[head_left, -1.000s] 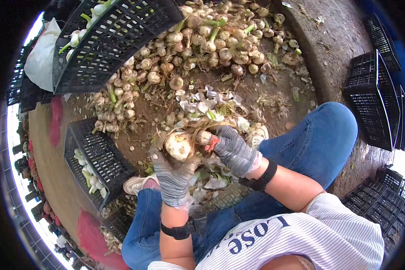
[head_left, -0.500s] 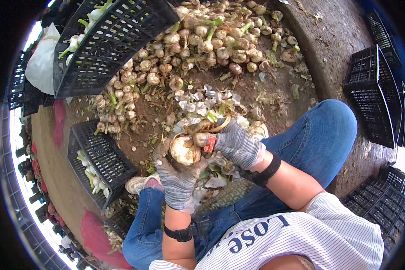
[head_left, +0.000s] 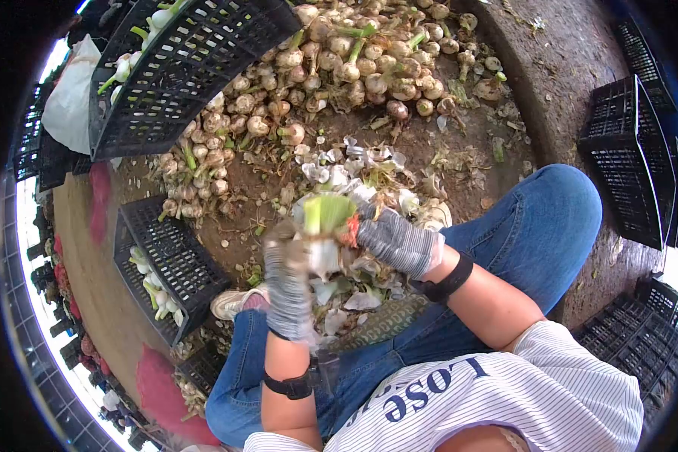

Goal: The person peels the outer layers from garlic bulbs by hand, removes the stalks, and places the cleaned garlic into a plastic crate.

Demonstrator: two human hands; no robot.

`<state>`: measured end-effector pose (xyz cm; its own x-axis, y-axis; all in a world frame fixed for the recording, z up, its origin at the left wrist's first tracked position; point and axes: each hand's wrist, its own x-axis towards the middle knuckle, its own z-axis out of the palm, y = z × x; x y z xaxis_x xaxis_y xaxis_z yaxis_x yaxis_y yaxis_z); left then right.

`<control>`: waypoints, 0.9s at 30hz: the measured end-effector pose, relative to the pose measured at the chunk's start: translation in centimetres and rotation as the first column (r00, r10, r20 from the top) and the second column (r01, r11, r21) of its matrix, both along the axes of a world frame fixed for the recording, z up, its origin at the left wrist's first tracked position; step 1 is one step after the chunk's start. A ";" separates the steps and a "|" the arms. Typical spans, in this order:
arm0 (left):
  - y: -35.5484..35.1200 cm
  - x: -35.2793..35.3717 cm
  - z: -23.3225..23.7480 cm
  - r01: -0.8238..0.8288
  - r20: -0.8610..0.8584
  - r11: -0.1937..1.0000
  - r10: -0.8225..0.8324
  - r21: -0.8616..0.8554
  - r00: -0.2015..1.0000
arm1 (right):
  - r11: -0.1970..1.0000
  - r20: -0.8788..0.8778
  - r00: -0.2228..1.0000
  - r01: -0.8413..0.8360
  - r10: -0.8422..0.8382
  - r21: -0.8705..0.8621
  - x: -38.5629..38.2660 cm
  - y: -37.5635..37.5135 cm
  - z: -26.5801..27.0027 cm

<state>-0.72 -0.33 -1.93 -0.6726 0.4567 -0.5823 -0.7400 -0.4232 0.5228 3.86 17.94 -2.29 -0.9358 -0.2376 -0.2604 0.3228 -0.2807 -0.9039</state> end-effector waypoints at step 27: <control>-1.2 0.1 5.1 -0.261 -0.671 0.774 -0.268 -0.577 0.692 | 0.809 -0.535 0.838 0.384 -0.103 0.446 -0.8 -0.6 2.8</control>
